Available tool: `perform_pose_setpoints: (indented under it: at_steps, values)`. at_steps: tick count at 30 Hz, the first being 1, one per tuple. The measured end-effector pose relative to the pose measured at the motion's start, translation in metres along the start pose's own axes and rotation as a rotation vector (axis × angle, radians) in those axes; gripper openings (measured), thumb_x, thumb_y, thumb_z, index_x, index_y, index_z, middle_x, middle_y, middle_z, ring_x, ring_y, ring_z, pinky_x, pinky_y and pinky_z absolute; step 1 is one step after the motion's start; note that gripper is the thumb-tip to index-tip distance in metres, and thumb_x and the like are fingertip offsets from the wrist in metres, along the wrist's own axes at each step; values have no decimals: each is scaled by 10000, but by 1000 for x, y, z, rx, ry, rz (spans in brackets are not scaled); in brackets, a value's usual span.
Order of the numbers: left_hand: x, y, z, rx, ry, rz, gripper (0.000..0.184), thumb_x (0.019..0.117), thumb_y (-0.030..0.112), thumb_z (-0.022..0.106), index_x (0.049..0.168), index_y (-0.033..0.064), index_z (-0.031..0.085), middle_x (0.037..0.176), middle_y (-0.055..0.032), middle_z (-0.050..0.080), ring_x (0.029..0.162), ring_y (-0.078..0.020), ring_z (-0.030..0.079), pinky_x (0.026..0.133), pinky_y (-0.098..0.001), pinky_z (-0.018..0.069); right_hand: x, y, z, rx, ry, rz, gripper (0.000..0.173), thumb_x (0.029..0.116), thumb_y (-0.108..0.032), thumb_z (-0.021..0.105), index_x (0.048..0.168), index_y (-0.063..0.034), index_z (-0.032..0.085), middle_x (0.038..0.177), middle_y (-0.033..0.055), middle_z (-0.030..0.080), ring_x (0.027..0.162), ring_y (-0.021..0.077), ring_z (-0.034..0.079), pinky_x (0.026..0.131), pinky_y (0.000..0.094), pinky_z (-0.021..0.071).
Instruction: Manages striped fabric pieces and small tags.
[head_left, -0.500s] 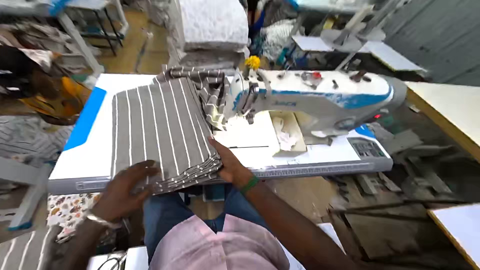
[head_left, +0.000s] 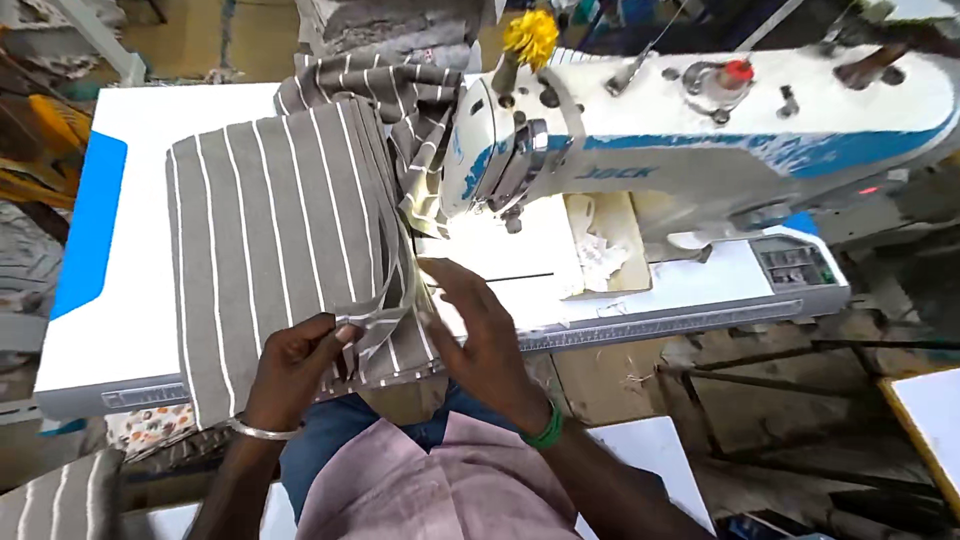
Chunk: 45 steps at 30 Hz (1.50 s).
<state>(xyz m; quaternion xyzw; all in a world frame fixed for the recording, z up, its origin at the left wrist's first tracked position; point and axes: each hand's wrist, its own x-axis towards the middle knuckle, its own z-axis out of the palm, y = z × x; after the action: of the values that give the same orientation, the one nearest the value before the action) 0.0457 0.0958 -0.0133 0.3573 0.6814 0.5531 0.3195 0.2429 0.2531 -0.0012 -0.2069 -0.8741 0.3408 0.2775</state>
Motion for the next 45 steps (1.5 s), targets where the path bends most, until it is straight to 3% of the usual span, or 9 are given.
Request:
perform_pose_setpoints:
  at_steps: [6, 11, 15, 18, 24, 28, 33, 40, 45]
  values:
    - [-12, 0, -1, -281, 271, -198, 126, 1014, 197, 629, 971, 146, 736, 796, 18, 684, 637, -71, 639, 607, -252, 587, 0, 16, 0, -19, -97, -179, 155, 903, -33, 610, 870, -91, 750, 1032, 30, 730, 1021, 164, 689, 870, 335, 586]
    - [-14, -4, 8, 147, 199, 299, 133, 884, 133, 788, 1011, 119, 749, 914, 56, 733, 741, -71, 687, 677, -245, 609, 17, -7, -4, 272, -158, 22, 418, 1036, -207, 592, 1439, -100, 563, 966, 0, 727, 715, 88, 681, 594, 289, 603]
    - [-21, -4, 21, 130, 51, 247, 177, 935, 273, 738, 1078, 170, 720, 923, 24, 721, 732, -121, 684, 635, -259, 596, 27, 1, 14, 584, -221, 200, 182, 1037, -175, 609, 1135, -48, 694, 860, 41, 735, 713, 119, 714, 664, 310, 635]
    - [-23, -4, 25, 142, 13, 85, 499, 943, 530, 666, 1340, 232, 614, 1081, 11, 686, 831, -162, 683, 653, -298, 599, 1, 1, 5, 809, -301, 310, 253, 1065, -88, 521, 1306, -67, 597, 879, 130, 705, 687, 228, 714, 624, 380, 645]
    - [-4, 9, 25, 187, 214, 67, 111, 985, 134, 675, 1068, 87, 732, 867, 2, 716, 638, -95, 643, 558, -268, 566, -21, 13, -5, 470, -153, 266, 184, 1051, -94, 483, 1047, -65, 665, 721, 70, 643, 519, 164, 592, 438, 302, 507]
    - [-1, 14, -9, -92, 304, -57, 135, 1018, 160, 624, 1113, 129, 716, 965, 21, 708, 760, -65, 659, 641, -231, 576, 4, -12, -15, -73, 54, 108, 251, 991, -160, 638, 1230, -106, 687, 1199, 61, 673, 923, 173, 686, 731, 369, 599]
    - [-9, 21, 2, -315, 315, -23, 121, 1019, 134, 607, 1084, 136, 709, 1000, 16, 713, 807, -55, 677, 702, -210, 589, 65, -46, 54, 918, -347, 468, 261, 998, -220, 681, 1095, 20, 651, 837, 88, 663, 578, 117, 611, 516, 261, 545]
    - [-2, 15, 11, -258, 426, -109, 149, 1049, 244, 585, 1116, 152, 680, 881, 37, 665, 681, -40, 623, 594, -198, 553, 68, -50, 91, 1376, -212, 735, 243, 1091, -253, 500, 1096, -38, 613, 837, 65, 665, 588, 98, 626, 523, 222, 543]
    - [24, 3, -2, 129, 580, -159, 185, 1034, 195, 587, 1074, 33, 666, 835, 35, 615, 670, 7, 551, 643, -204, 520, 4, -71, 84, 846, -227, 166, 201, 1055, -124, 526, 1066, 5, 679, 859, 94, 676, 710, 143, 641, 640, 311, 563]
